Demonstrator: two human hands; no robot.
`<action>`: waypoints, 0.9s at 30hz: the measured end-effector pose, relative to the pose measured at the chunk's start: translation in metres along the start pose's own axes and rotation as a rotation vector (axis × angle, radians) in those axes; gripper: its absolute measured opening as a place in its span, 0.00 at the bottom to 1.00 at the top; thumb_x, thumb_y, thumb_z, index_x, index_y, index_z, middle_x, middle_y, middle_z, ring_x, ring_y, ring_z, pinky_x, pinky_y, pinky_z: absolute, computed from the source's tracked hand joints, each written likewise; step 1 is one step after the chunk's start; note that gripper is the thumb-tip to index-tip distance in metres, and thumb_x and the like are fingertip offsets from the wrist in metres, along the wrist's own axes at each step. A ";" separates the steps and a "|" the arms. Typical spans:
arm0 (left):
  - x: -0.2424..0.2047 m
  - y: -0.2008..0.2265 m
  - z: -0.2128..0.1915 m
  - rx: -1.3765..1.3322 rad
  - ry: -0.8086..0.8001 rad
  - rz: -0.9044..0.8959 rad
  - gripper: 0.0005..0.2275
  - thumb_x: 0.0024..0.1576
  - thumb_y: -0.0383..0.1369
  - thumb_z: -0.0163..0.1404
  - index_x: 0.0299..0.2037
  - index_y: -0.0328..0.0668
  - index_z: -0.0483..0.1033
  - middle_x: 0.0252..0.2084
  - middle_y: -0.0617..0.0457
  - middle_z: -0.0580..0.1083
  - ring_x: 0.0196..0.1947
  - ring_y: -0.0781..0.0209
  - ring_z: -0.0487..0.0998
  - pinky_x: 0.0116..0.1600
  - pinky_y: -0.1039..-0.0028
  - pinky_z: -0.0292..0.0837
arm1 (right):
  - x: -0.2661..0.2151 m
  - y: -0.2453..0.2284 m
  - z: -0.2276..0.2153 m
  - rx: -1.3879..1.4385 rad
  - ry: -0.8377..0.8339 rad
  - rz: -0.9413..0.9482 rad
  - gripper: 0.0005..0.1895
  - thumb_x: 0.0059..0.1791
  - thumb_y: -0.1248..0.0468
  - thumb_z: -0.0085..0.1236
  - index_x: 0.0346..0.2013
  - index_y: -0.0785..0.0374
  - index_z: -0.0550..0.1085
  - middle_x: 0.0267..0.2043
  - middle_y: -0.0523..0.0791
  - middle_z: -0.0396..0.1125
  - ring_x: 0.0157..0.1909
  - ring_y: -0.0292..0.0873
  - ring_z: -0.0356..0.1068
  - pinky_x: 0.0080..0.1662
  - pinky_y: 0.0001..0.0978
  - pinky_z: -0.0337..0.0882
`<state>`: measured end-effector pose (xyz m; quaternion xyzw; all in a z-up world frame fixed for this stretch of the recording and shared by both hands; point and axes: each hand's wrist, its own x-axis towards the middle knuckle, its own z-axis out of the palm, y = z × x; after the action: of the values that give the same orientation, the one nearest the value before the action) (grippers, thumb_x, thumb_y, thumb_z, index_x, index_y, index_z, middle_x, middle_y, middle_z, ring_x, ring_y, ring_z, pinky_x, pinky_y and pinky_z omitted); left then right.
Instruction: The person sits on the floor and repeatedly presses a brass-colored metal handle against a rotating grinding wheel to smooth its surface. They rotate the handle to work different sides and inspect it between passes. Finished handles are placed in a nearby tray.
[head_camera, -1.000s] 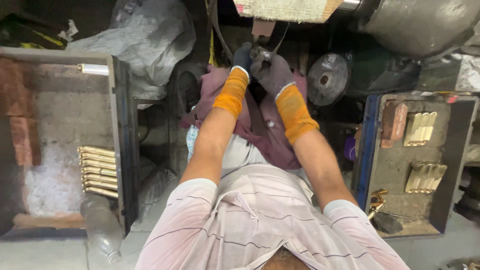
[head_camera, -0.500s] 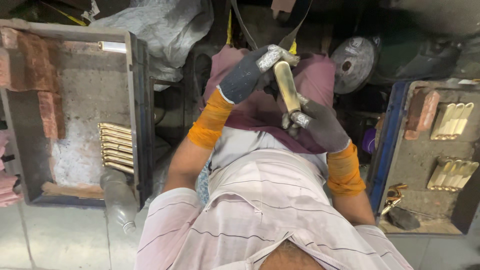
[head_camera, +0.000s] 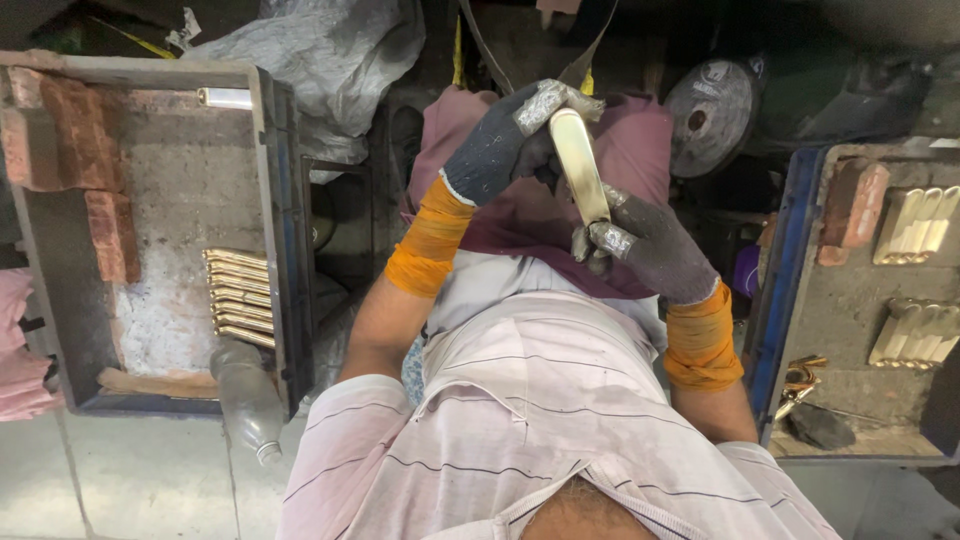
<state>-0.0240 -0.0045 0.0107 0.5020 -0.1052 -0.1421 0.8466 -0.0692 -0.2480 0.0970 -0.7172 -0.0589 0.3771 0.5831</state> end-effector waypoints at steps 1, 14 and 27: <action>0.002 0.001 0.001 -0.169 0.016 -0.121 0.14 0.72 0.36 0.45 0.58 0.35 0.77 0.34 0.59 0.69 0.29 0.74 0.65 0.32 0.84 0.60 | 0.000 0.001 0.000 0.000 0.005 0.004 0.22 0.54 0.68 0.50 0.64 0.67 0.69 0.34 0.45 0.74 0.30 0.34 0.71 0.34 0.27 0.74; 0.001 0.000 -0.005 0.305 -0.061 0.165 0.13 0.67 0.31 0.54 0.60 0.37 0.72 0.42 0.60 0.72 0.37 0.74 0.71 0.40 0.83 0.70 | -0.002 0.010 -0.004 0.022 -0.005 -0.025 0.24 0.53 0.69 0.51 0.65 0.69 0.67 0.36 0.46 0.75 0.31 0.35 0.72 0.35 0.27 0.75; 0.002 -0.051 -0.030 0.361 -0.015 0.369 0.17 0.69 0.31 0.53 0.66 0.38 0.67 0.55 0.53 0.73 0.52 0.67 0.75 0.55 0.77 0.75 | -0.002 0.008 -0.002 0.023 -0.041 -0.075 0.26 0.53 0.67 0.54 0.66 0.68 0.67 0.38 0.47 0.75 0.36 0.34 0.74 0.38 0.26 0.76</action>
<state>-0.0192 -0.0032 -0.0481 0.6164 -0.2249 0.0321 0.7540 -0.0722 -0.2532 0.0915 -0.6997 -0.0932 0.3705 0.6037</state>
